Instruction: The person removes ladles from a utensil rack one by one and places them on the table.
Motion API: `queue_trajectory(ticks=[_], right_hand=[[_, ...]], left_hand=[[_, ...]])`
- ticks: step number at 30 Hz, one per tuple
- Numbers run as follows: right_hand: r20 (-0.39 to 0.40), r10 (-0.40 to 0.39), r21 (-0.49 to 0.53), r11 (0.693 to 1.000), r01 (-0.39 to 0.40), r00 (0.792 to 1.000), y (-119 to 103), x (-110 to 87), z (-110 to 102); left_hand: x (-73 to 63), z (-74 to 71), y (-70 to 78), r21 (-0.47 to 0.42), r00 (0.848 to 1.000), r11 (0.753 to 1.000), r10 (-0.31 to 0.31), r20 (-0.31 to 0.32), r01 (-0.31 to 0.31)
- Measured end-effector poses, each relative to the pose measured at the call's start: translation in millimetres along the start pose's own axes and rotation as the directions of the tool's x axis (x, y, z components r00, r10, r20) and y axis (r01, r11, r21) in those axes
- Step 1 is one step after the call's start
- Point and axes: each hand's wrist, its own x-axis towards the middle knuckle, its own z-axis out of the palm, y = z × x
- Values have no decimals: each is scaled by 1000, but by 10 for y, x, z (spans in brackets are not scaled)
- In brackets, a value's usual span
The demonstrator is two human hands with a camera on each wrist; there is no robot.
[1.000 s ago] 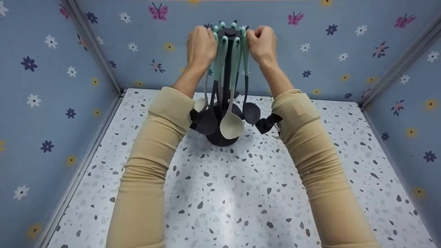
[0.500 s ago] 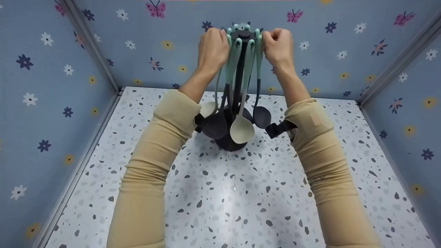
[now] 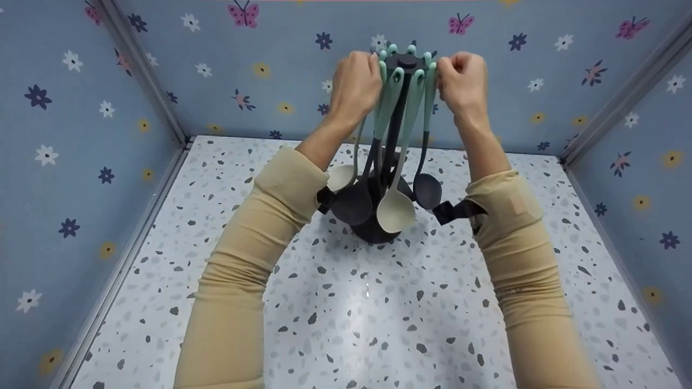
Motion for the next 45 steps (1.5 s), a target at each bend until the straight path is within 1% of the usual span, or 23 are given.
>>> queue_trajectory(ticks=[4,5,11,14,18,22,25,28,34,36,38,41,45], right_hand=[[-7,3,38,999,-2,1000,16,-16,-89],[-11,3,47,999,-3,1000,19,-21,-111],[-30,4,67,998,-2,1000,40,-66,-230],[-31,13,88,996,-10,999,47,-83,-271],[-38,18,141,990,-13,999,58,-91,-312],[-50,-7,160,987,15,999,84,-96,-331],[-52,-45,134,990,52,998,115,-93,-333],[-45,-93,96,991,97,995,135,-100,-344],[-14,-184,32,982,184,983,89,-188,-384],[-8,-212,1,977,212,977,100,-193,-401],[-15,-236,-39,971,236,972,141,-172,-419],[-48,-274,-114,957,267,961,227,-115,-441],[-83,-315,-156,941,300,945,282,-83,-449]], left_hand=[[-34,50,49,-23,1000,1000,16,10,-15],[-40,64,59,-22,1000,999,28,7,-27],[-80,125,118,-29,998,997,66,21,-66],[-98,144,146,-38,997,997,63,34,-62],[-106,169,180,-45,997,997,66,44,-64],[-110,186,192,-47,996,996,79,46,-76],[-114,192,184,-37,996,996,80,41,-78],[-116,202,173,-47,997,996,71,37,-70],[-133,238,151,-148,997,987,75,28,-70],[-145,252,140,-165,996,983,89,19,-85],[-155,264,133,-168,995,981,95,8,-92],[-173,280,126,-189,995,977,97,0,-95],[-197,295,125,-233,997,969,80,2,-77]])
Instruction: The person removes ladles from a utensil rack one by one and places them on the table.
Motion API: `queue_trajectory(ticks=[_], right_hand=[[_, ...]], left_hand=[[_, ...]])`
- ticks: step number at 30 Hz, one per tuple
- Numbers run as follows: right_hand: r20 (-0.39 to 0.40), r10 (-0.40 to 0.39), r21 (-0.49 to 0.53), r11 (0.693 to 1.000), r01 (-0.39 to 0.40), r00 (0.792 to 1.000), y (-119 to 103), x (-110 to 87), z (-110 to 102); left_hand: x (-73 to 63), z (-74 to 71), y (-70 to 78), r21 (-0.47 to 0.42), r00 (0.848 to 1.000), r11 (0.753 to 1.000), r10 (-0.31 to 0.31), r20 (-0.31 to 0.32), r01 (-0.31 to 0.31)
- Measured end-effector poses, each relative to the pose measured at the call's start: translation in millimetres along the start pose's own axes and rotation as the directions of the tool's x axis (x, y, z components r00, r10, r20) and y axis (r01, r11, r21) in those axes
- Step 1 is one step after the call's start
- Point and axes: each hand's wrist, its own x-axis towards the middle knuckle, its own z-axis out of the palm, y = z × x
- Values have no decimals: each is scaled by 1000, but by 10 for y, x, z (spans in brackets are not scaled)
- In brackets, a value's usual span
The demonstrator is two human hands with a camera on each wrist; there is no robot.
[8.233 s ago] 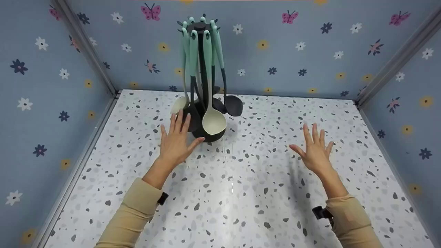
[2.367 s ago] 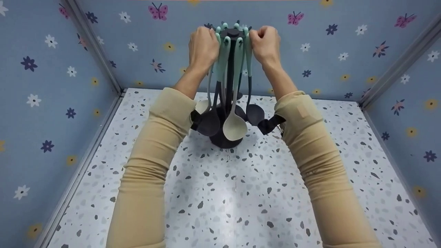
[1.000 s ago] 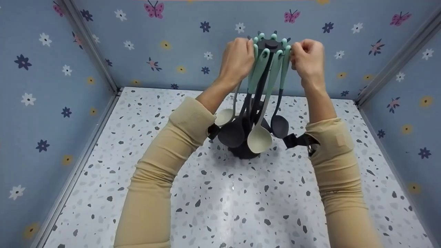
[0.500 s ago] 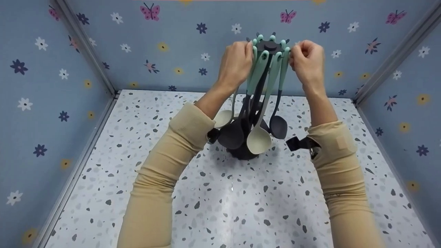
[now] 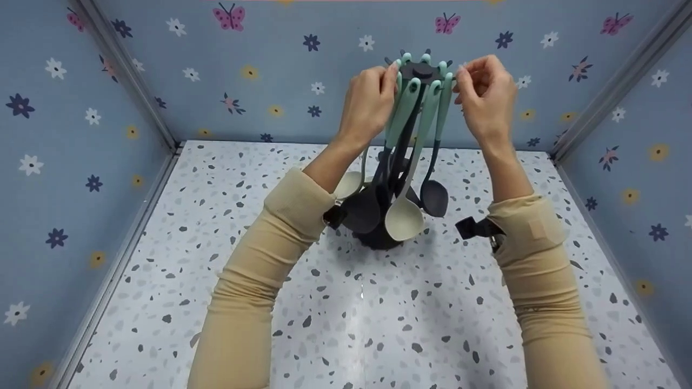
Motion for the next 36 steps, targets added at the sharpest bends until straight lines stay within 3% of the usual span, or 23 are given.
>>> queue_trajectory(ticks=[6,14,22,26,28,33,36], right_hand=[[-6,-51,12,999,51,999,-175,-64,20],[21,-96,-18,995,97,995,-14,-9,93],[22,-114,71,991,112,993,-201,-111,120],[-8,-164,126,978,164,986,-189,-110,146],[-10,-154,159,975,153,988,-179,-108,157],[16,-40,249,968,35,999,-171,-101,151],[20,-24,260,965,18,1000,-167,-94,138]], left_hand=[[-80,-5,-32,27,1000,1000,-6,-3,6],[-261,36,-177,64,996,996,71,-55,-68],[-461,111,-383,86,970,980,191,-148,-180],[-550,146,-515,96,963,977,206,-172,-192],[-596,164,-589,97,963,977,205,-174,-191],[-705,225,-779,81,962,976,215,-170,-204],[-766,271,-897,70,961,973,228,-159,-219]])
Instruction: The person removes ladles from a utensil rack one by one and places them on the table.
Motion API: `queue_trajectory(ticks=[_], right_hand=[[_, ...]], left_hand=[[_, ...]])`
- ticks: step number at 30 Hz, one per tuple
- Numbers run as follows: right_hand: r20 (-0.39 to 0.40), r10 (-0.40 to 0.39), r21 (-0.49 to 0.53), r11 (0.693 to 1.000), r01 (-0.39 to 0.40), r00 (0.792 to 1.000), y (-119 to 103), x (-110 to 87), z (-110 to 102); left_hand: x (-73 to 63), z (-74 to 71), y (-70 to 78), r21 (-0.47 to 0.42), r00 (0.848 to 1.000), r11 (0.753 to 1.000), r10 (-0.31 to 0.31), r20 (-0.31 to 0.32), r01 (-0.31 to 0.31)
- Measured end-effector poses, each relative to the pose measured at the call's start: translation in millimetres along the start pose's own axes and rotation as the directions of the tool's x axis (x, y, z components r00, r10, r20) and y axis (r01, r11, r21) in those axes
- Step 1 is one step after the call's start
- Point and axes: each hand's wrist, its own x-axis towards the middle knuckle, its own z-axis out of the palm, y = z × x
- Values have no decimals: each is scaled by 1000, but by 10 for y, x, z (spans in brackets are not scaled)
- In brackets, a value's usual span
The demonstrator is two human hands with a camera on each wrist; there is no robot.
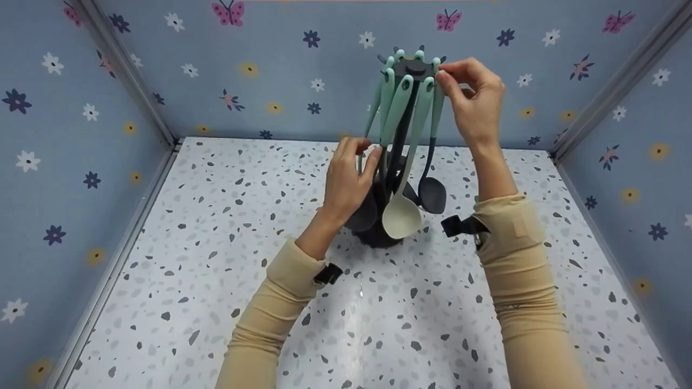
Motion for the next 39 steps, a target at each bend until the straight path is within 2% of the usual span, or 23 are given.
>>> queue_trajectory(ticks=[5,12,18,23,29,39], right_hand=[[-5,10,-1,1000,-10,1000,2,0,-8],[-13,14,-6,1000,-14,1000,-4,-12,2],[-18,9,-14,1000,-10,1000,-17,-14,2],[-24,15,-15,1000,-15,1000,-21,-13,-1],[-20,27,-5,1000,-27,999,-23,-13,10],[-22,25,-2,1000,-25,999,-14,-12,32]], left_hand=[[-141,72,-148,9,1000,1000,5,21,-6],[-297,192,-310,3,997,998,-60,38,60],[-389,344,-434,-45,996,995,-87,-4,87],[-405,463,-504,-112,995,992,-59,-80,50],[-398,549,-558,-149,990,989,-24,-139,3],[-416,582,-600,-178,968,979,48,-248,-94]])
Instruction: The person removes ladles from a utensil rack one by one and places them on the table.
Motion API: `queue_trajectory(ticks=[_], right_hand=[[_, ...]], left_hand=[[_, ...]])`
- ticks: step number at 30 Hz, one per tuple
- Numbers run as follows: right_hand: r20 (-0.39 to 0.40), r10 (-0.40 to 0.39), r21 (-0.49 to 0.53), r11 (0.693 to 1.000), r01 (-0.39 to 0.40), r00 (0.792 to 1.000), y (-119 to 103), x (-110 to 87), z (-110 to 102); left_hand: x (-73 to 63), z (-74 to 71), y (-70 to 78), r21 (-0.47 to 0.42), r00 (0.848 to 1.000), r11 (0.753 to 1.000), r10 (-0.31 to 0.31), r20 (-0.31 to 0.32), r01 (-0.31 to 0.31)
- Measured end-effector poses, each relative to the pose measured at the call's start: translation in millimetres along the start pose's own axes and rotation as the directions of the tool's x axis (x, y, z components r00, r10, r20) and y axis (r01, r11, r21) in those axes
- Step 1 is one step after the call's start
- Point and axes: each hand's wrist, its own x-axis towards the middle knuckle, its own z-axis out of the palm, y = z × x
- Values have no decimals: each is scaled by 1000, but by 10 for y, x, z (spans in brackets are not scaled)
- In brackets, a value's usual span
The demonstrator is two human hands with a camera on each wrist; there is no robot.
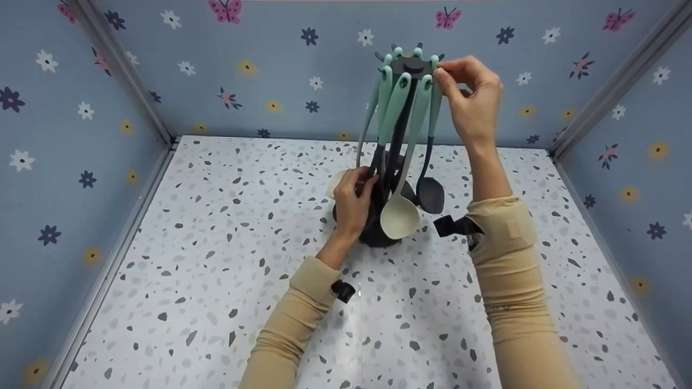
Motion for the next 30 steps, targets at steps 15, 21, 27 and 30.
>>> queue_trajectory(ticks=[15,21,27,30], right_hand=[[3,3,-37,999,-3,1000,-50,-3,8],[-2,4,-46,999,-4,1000,-58,-12,21],[0,-1,-57,998,1,1000,-54,-17,18],[3,-9,-67,998,9,1000,-54,-24,15]], left_hand=[[-16,-27,14,-30,991,993,108,-80,-111],[-21,-85,42,-33,988,991,128,-89,-131],[-60,-217,76,-72,990,991,104,-100,-111],[-78,-307,68,-71,991,994,73,-109,-81]])
